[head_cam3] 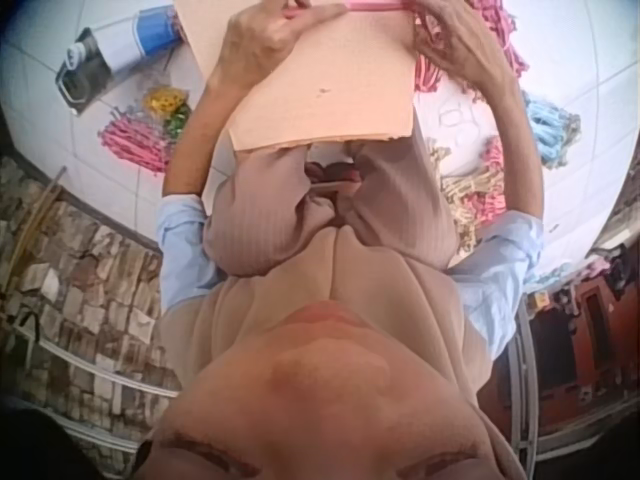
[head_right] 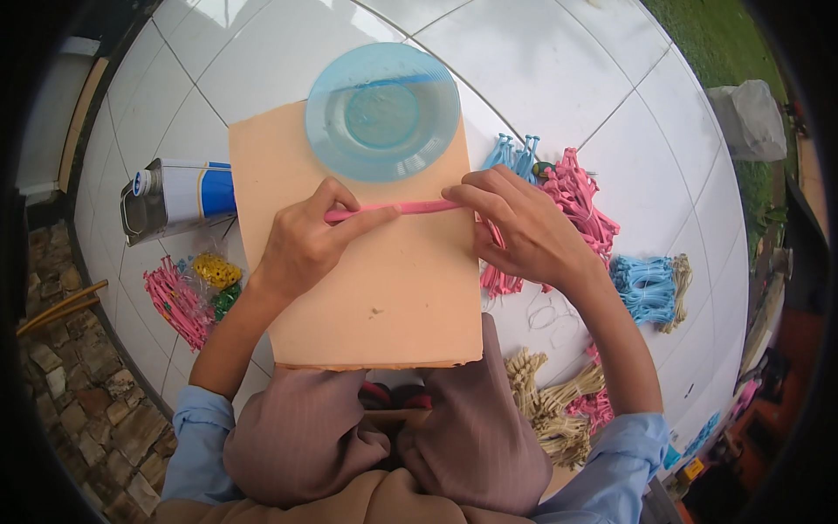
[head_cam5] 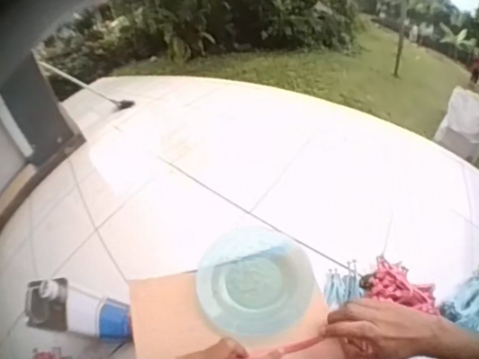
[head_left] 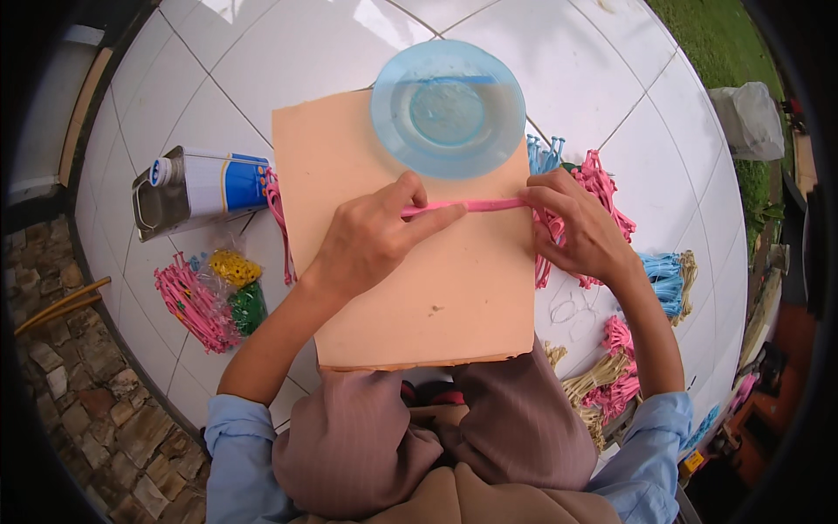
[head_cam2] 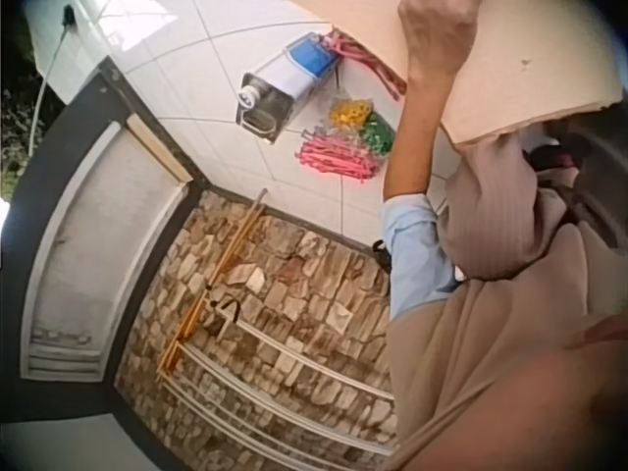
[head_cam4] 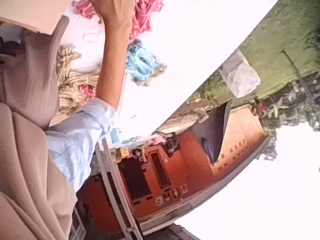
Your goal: The person applies adhesive from a blue container to small pink straps and then folds them by hand on a board.
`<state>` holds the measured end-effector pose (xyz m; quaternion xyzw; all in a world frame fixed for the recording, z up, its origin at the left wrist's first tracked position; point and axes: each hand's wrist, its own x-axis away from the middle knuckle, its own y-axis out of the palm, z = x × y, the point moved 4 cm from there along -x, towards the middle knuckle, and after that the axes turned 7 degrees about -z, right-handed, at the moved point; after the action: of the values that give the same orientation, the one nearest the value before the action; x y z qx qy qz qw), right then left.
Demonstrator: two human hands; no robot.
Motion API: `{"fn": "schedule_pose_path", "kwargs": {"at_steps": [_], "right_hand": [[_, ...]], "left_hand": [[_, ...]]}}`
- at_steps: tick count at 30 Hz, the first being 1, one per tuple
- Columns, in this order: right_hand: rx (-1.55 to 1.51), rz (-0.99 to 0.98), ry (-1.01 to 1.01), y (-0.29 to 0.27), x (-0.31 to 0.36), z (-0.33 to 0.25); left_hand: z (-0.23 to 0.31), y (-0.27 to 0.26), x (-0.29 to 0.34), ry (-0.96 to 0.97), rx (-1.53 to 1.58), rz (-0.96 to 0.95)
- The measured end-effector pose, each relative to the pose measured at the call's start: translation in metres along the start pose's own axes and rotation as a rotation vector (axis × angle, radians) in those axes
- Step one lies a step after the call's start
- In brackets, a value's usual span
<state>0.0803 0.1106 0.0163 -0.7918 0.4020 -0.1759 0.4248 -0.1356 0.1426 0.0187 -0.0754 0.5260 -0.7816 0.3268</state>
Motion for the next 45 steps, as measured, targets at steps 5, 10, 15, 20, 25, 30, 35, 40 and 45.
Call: {"fn": "schedule_pose_path", "kwargs": {"at_steps": [5,10,15,20,25,30,35,40,45], "right_hand": [[-0.170,0.130,0.108,-0.011,-0.009,-0.002],[0.471,-0.116,0.121,-0.024,-0.045,-0.032],[0.472,-0.165,0.104,-0.034,-0.071,-0.026],[0.473,-0.134,0.012,-0.036,-0.092,-0.020],[0.522,-0.136,-0.015,-0.028,-0.101,-0.014],[0.507,-0.137,-0.018,-0.027,-0.100,-0.013],[0.472,-0.124,-0.012,-0.030,-0.096,-0.012],[0.174,0.126,0.063,-0.044,-0.063,-0.035],[0.191,-0.015,0.055,-0.019,-0.016,-0.041]], "left_hand": [[0.004,-0.001,0.001,0.007,0.006,0.014],[0.002,0.002,0.004,0.016,-0.005,-0.017],[0.001,0.002,0.004,0.030,-0.017,-0.001],[0.003,0.002,0.004,0.028,-0.047,-0.013],[0.002,0.004,0.005,0.011,-0.035,-0.047],[0.002,0.003,0.005,0.002,-0.032,-0.062],[0.003,0.003,0.002,0.009,-0.027,-0.069],[0.002,0.003,0.003,0.021,0.011,-0.018],[0.001,0.002,0.005,-0.021,-0.025,-0.075]]}}
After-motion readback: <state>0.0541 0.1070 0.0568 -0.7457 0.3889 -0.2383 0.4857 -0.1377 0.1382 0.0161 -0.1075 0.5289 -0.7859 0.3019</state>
